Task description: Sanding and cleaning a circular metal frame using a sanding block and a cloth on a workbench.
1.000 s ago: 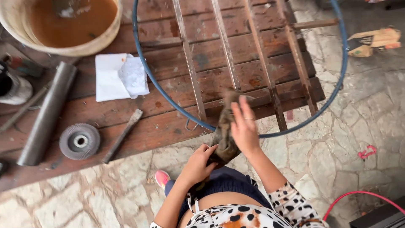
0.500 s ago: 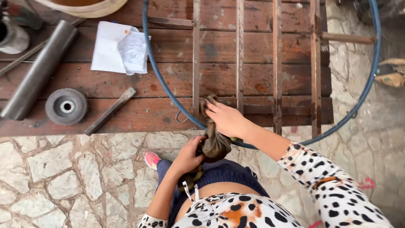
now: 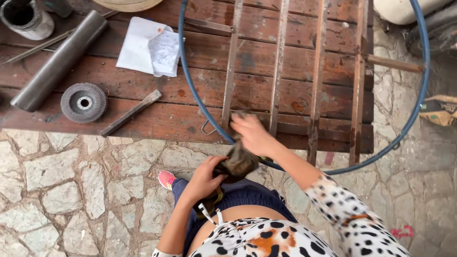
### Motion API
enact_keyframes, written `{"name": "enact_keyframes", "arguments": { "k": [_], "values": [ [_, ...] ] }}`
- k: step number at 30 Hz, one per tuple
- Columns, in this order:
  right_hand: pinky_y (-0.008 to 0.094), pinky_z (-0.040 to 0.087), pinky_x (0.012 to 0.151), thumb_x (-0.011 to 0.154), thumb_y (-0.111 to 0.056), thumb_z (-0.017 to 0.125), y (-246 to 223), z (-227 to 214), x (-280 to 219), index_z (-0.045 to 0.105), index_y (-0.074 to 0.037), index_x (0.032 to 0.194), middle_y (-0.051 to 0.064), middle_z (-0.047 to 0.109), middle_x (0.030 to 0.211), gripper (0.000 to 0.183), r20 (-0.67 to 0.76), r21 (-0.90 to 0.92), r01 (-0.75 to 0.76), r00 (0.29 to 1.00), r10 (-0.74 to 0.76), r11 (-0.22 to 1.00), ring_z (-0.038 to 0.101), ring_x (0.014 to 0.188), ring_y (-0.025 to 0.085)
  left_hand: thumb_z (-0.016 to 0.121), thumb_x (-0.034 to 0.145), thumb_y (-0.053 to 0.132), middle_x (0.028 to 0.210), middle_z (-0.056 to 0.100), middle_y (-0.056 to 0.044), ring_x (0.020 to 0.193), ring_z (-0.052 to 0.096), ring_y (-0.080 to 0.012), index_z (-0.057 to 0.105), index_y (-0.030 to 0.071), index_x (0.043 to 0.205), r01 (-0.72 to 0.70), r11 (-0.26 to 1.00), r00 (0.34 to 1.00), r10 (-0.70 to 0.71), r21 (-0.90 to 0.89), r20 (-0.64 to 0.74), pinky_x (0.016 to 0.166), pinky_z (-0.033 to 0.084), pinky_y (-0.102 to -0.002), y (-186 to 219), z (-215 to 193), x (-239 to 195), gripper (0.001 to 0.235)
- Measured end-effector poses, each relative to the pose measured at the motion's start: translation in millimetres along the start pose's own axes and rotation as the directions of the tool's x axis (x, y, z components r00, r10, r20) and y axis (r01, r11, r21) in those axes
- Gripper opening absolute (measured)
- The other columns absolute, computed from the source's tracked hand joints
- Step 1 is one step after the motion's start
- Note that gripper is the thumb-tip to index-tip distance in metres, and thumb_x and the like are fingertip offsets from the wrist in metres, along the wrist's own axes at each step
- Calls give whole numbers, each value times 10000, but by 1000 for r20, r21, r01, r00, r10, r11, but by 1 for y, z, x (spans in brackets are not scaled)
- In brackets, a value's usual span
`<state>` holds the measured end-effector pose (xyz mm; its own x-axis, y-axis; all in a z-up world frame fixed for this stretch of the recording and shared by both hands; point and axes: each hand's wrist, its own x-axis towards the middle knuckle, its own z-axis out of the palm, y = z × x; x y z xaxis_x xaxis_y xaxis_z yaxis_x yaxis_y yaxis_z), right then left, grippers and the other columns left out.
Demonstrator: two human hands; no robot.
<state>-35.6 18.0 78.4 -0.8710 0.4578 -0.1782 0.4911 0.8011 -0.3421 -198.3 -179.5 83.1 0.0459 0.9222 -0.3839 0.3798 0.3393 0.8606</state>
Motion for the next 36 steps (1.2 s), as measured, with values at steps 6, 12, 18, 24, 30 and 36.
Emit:
{"name": "enact_keyframes", "arguments": {
  "k": [6,12,18,24,30,36],
  "values": [
    [449,400,1082,781,-56,504,21,14,-18,720,-41,1135,143,697,1209,416,19,-213,164,986,-164,963,667,1123,333,718,864,107,1185,640,-185,1170,643,-437,589,80,1397,-16,1000,1000,16,-5,-20,997,530,-513,18,-9,-4,548],
    [487,369,1128,807,-51,488,11,19,-2,690,63,1199,246,646,1321,455,-213,-61,219,950,-227,974,581,1257,421,680,902,62,1156,629,-206,1137,637,-442,544,36,1429,-50,996,998,47,79,35,951,542,-540,22,-2,5,545],
    [487,158,1260,885,-113,506,10,24,-18,535,64,1395,228,421,1563,541,29,-90,-50,998,53,995,385,1444,377,684,911,91,1136,613,-170,1110,651,-405,553,40,1424,-27,999,999,26,33,31,942,558,-500,18,0,0,532],
    [551,55,1264,976,-287,498,14,26,-12,410,120,1462,335,274,1603,640,21,-153,-278,958,284,948,416,1398,489,691,921,86,1201,631,-188,1160,655,-390,572,21,1415,-11,1000,999,11,14,-33,967,564,-483,21,9,-2,512],
    [489,147,1262,915,-187,490,11,19,-45,487,64,1430,253,428,1551,573,192,-97,-281,936,295,955,404,1450,394,705,871,37,1121,633,-181,1126,642,-430,596,49,1399,-82,996,994,80,-23,-72,979,530,-528,10,4,-16,540],
    [502,206,1225,1023,-165,428,-38,-78,-73,441,-71,1544,106,348,1642,530,424,307,-506,831,360,806,264,1509,367,696,841,15,1196,662,-268,1212,591,-513,642,75,1386,-142,987,982,131,-74,-133,1041,471,-585,17,-34,-51,551]
  ]
}}
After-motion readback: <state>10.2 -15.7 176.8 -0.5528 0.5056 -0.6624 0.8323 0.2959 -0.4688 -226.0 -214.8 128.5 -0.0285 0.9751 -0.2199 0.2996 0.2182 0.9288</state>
